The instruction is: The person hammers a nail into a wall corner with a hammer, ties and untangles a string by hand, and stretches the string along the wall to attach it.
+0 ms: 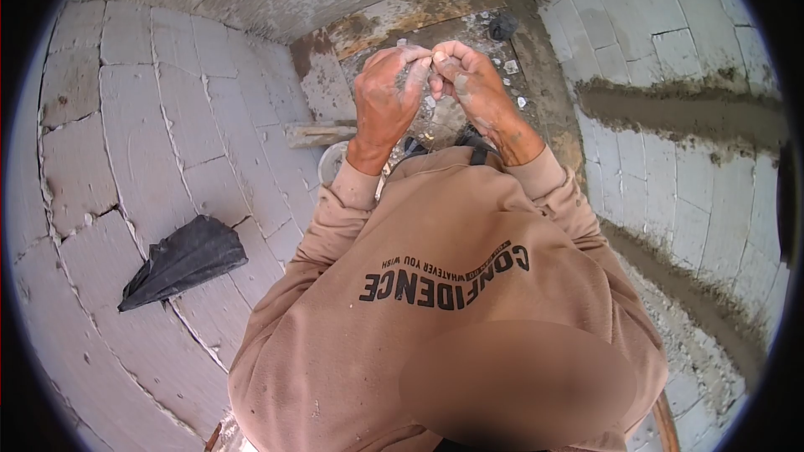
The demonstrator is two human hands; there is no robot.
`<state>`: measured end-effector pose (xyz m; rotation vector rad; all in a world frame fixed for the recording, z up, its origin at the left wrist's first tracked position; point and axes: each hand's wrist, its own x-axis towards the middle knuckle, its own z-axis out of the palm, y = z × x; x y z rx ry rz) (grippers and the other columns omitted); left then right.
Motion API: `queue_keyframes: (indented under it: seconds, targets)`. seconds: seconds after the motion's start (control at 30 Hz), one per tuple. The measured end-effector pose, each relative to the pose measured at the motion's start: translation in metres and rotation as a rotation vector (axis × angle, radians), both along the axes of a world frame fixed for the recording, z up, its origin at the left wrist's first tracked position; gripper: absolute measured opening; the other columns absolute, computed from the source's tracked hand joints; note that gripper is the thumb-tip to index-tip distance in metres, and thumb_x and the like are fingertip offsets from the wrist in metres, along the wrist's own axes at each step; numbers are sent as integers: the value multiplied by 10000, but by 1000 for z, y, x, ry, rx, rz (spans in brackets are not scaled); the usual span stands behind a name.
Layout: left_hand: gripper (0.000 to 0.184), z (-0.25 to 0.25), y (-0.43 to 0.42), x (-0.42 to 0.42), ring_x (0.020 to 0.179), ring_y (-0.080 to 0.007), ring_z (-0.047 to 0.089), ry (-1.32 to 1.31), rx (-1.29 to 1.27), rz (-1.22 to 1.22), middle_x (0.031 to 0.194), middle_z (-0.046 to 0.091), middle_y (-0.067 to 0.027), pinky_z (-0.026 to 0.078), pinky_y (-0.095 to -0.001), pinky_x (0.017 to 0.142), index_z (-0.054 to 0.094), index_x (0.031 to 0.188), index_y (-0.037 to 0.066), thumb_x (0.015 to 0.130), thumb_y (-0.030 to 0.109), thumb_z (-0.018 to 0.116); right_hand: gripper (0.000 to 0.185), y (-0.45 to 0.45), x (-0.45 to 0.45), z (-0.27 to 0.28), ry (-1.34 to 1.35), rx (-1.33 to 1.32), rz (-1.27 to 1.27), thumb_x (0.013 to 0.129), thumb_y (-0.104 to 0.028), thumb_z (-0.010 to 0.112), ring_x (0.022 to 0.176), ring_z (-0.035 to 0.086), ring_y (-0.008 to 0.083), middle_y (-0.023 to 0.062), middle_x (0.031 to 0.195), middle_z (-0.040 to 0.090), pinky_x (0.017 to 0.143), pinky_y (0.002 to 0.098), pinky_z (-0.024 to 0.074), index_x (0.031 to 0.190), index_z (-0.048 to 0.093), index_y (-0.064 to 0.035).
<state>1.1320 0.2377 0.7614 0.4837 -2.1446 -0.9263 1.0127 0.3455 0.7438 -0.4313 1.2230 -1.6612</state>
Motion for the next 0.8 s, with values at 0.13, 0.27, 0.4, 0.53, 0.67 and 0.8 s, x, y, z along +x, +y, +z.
queue_keyframes:
  seconds: [0.13,0.27,0.4,0.53,0.67,0.8]
  targets:
    - [104,1,1,3,916,-317,709,-6,-7,22,950,742,-141,545,-390,824,741,967,37,878,85,720,167,-1,4,6,11,0,21,1051,-183,566,682,574,104,22,786,613,638,265,500,1036,606,-21]
    - [109,3,1,6,915,-336,706,-11,56,25,942,741,-146,546,-412,825,742,963,38,877,97,710,165,0,6,10,20,-1,40,1053,-182,563,687,568,99,16,782,606,640,263,497,1030,607,-25]
    - [108,6,-1,13,888,-311,715,-11,70,5,937,741,-148,551,-383,792,741,967,33,878,91,719,166,2,10,12,4,-17,57,1054,-184,561,691,565,93,9,782,604,646,260,498,1030,609,-26]
    - [109,4,-4,18,871,-263,726,-4,38,-6,936,744,-142,551,-334,774,742,968,29,876,87,741,161,2,13,14,15,-25,64,1050,-178,569,697,568,88,5,786,606,650,256,500,1042,612,-23]
    - [109,9,-3,25,867,-257,727,-29,36,-8,932,746,-136,551,-329,771,738,954,25,865,88,740,155,1,18,11,89,-52,69,1040,-168,587,707,573,85,5,796,611,650,255,503,1056,614,-16]
    - [104,3,-6,33,852,-209,718,-11,81,27,912,744,-117,546,-315,771,729,947,18,864,80,722,149,-2,26,9,128,-98,68,1029,-151,601,719,575,83,14,821,613,642,256,503,1066,604,-7]
